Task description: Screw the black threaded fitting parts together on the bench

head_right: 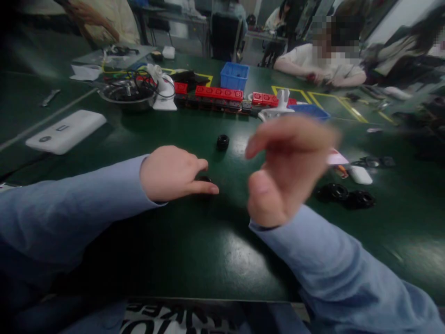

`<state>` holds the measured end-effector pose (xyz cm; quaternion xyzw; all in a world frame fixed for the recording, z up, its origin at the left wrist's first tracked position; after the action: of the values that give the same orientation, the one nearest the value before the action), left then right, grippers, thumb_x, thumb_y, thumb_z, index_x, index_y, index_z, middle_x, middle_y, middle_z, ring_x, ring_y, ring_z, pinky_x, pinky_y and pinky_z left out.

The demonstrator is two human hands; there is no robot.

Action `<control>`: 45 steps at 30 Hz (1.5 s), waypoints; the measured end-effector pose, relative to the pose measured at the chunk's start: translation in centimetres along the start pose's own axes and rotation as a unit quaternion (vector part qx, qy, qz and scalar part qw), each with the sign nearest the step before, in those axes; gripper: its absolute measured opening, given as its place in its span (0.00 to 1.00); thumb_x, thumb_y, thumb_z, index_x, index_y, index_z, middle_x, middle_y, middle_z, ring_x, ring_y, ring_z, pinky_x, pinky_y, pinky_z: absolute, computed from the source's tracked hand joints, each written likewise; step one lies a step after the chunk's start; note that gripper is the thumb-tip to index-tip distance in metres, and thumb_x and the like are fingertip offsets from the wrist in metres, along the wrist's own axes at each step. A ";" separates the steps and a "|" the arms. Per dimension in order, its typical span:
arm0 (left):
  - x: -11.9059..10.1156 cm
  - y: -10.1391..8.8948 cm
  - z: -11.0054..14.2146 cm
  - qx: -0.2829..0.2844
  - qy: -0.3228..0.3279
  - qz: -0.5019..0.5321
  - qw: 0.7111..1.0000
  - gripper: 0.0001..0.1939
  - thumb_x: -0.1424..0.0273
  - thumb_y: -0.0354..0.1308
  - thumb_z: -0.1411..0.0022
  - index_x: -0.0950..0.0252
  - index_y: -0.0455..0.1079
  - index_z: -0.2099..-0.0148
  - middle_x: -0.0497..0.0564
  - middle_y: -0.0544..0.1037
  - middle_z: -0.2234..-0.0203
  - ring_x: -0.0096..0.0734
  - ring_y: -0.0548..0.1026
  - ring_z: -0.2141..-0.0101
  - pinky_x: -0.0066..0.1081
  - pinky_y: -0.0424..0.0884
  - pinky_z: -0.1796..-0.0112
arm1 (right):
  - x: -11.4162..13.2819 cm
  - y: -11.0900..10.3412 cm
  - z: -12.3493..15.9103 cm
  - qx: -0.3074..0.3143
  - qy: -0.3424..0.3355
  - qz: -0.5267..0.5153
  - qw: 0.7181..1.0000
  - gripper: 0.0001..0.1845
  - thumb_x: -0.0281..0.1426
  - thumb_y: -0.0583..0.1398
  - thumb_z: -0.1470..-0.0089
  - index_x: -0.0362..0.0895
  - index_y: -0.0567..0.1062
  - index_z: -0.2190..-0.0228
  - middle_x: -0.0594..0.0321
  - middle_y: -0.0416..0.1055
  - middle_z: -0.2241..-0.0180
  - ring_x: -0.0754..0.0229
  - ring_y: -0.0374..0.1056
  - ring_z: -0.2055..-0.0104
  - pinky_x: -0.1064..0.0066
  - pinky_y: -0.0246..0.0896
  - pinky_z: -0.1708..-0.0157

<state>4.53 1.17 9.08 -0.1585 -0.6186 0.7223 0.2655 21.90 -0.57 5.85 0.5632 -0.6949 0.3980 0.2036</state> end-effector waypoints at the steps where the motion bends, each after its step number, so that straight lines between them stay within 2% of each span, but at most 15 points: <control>1: 0.5 -0.3 0.0 -0.009 0.000 -0.002 1.000 0.37 0.40 0.38 0.40 0.68 0.72 0.59 0.57 0.77 0.70 0.42 0.76 0.67 0.29 0.61 0.71 | 0.0 0.6 0.1 -0.026 -0.032 0.000 0.999 0.23 0.51 0.52 0.45 0.48 0.67 0.58 0.59 0.64 0.62 0.55 0.65 0.59 0.57 0.64 0.57; 2: 1.1 -0.7 0.1 -0.017 0.001 -0.002 1.000 0.36 0.41 0.40 0.41 0.67 0.72 0.57 0.56 0.77 0.69 0.42 0.75 0.66 0.29 0.62 0.70 | -0.1 1.3 0.3 -0.030 -0.051 0.002 0.998 0.21 0.51 0.52 0.45 0.48 0.66 0.60 0.60 0.63 0.65 0.55 0.64 0.61 0.58 0.63 0.58; 3: 1.7 -1.1 0.1 -0.020 0.007 0.002 1.000 0.34 0.42 0.44 0.41 0.66 0.72 0.54 0.55 0.77 0.68 0.41 0.75 0.65 0.28 0.62 0.69 | -0.4 2.0 0.4 -0.004 -0.055 0.011 0.998 0.18 0.49 0.52 0.44 0.48 0.66 0.61 0.61 0.62 0.68 0.55 0.64 0.63 0.58 0.63 0.60; 5: 2.6 -1.9 0.1 -0.020 0.045 0.028 0.998 0.28 0.46 0.52 0.43 0.63 0.71 0.51 0.51 0.77 0.66 0.37 0.75 0.64 0.27 0.62 0.67 | -1.7 3.3 0.5 0.120 0.013 0.003 0.993 0.22 0.51 0.50 0.43 0.47 0.65 0.58 0.61 0.63 0.68 0.55 0.64 0.64 0.59 0.64 0.61; 7: 3.0 -2.7 0.1 -0.023 0.106 0.077 0.991 0.23 0.53 0.58 0.44 0.59 0.71 0.50 0.48 0.77 0.64 0.34 0.74 0.62 0.25 0.62 0.64 | -2.6 3.9 0.5 0.224 0.053 -0.004 0.973 0.32 0.55 0.52 0.48 0.45 0.63 0.52 0.58 0.66 0.63 0.53 0.65 0.59 0.57 0.63 0.57; 9: 3.1 -3.3 0.1 -0.034 0.172 0.135 0.975 0.19 0.59 0.61 0.44 0.57 0.71 0.51 0.48 0.77 0.60 0.32 0.74 0.59 0.24 0.63 0.60 | -3.0 4.2 0.4 0.294 0.053 0.016 0.954 0.40 0.57 0.58 0.54 0.45 0.61 0.47 0.54 0.66 0.55 0.49 0.63 0.53 0.53 0.59 0.52; 12: 2.7 -3.2 -0.2 -0.031 0.259 0.212 0.942 0.19 0.69 0.64 0.46 0.61 0.72 0.51 0.51 0.75 0.55 0.29 0.73 0.54 0.22 0.64 0.55 | -3.1 4.6 0.3 0.353 0.032 0.074 0.932 0.39 0.51 0.65 0.59 0.44 0.65 0.49 0.51 0.66 0.51 0.46 0.61 0.49 0.51 0.56 0.49; 16: 1.9 -1.6 -0.9 0.028 0.327 0.255 0.909 0.21 0.79 0.64 0.48 0.67 0.72 0.50 0.56 0.75 0.52 0.28 0.72 0.51 0.20 0.63 0.51 | -3.2 5.1 0.3 0.360 0.005 0.103 0.927 0.31 0.39 0.69 0.59 0.42 0.70 0.53 0.53 0.68 0.55 0.48 0.63 0.52 0.54 0.59 0.51; 19: 1.5 -0.7 -1.2 0.049 0.332 0.249 0.909 0.22 0.81 0.64 0.49 0.69 0.72 0.50 0.57 0.75 0.52 0.32 0.72 0.50 0.23 0.63 0.49 | -3.6 5.1 0.2 0.358 -0.003 0.122 0.926 0.27 0.35 0.69 0.59 0.42 0.72 0.56 0.54 0.69 0.57 0.50 0.64 0.55 0.56 0.60 0.53; 22: 1.1 -0.5 -1.3 0.051 0.337 0.221 0.914 0.22 0.80 0.64 0.48 0.67 0.72 0.50 0.55 0.76 0.53 0.32 0.72 0.51 0.27 0.65 0.49 | -3.7 5.1 0.2 0.381 -0.010 0.136 0.914 0.23 0.36 0.69 0.59 0.42 0.75 0.60 0.55 0.69 0.59 0.51 0.64 0.57 0.57 0.61 0.55; 25: 0.8 -0.5 -1.3 0.052 0.346 0.207 0.914 0.21 0.79 0.65 0.48 0.68 0.72 0.50 0.56 0.76 0.54 0.34 0.72 0.52 0.28 0.65 0.49 | -3.6 5.1 0.2 0.401 -0.019 0.128 0.907 0.25 0.40 0.70 0.61 0.43 0.75 0.60 0.55 0.69 0.59 0.51 0.64 0.57 0.58 0.60 0.56; 29: 0.7 -0.5 -1.3 0.049 0.341 0.196 0.918 0.20 0.78 0.65 0.48 0.68 0.72 0.51 0.55 0.77 0.54 0.35 0.73 0.53 0.29 0.66 0.50 | -3.5 5.1 0.2 0.379 -0.010 0.118 0.918 0.22 0.39 0.69 0.58 0.42 0.76 0.61 0.57 0.70 0.61 0.53 0.64 0.58 0.59 0.60 0.57; 35: 0.6 0.1 -1.5 0.028 0.342 0.185 0.921 0.19 0.75 0.67 0.48 0.68 0.73 0.52 0.55 0.78 0.57 0.37 0.74 0.56 0.29 0.67 0.55 | -3.5 5.2 0.3 0.363 0.002 0.110 0.925 0.22 0.38 0.70 0.61 0.43 0.76 0.62 0.58 0.71 0.62 0.54 0.65 0.59 0.62 0.60 0.58; 40: 0.4 0.0 -1.3 0.016 0.310 0.173 0.935 0.18 0.74 0.67 0.49 0.66 0.74 0.54 0.52 0.79 0.60 0.36 0.75 0.59 0.29 0.67 0.57 | -3.4 5.1 0.3 0.359 0.010 0.101 0.928 0.23 0.38 0.70 0.61 0.42 0.76 0.62 0.58 0.72 0.61 0.54 0.65 0.60 0.62 0.60 0.58; 45: -0.5 -0.3 -0.6 0.026 0.215 0.136 0.967 0.16 0.70 0.66 0.46 0.67 0.74 0.55 0.55 0.77 0.61 0.40 0.73 0.58 0.32 0.67 0.58 | -3.3 5.2 0.3 0.335 0.014 0.100 0.937 0.26 0.38 0.71 0.63 0.43 0.75 0.60 0.59 0.74 0.62 0.55 0.66 0.60 0.62 0.59 0.57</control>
<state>5.31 1.40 9.25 -0.3855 -0.5007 0.7163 0.2960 18.02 1.47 1.54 0.5208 -0.5710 0.6340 -0.0276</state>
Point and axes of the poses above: each hand's wrist, its own z-axis away from the middle knuckle, its own y-axis out of the palm, x = y × z, the point moved 3 cm from there along -z, towards the middle knuckle
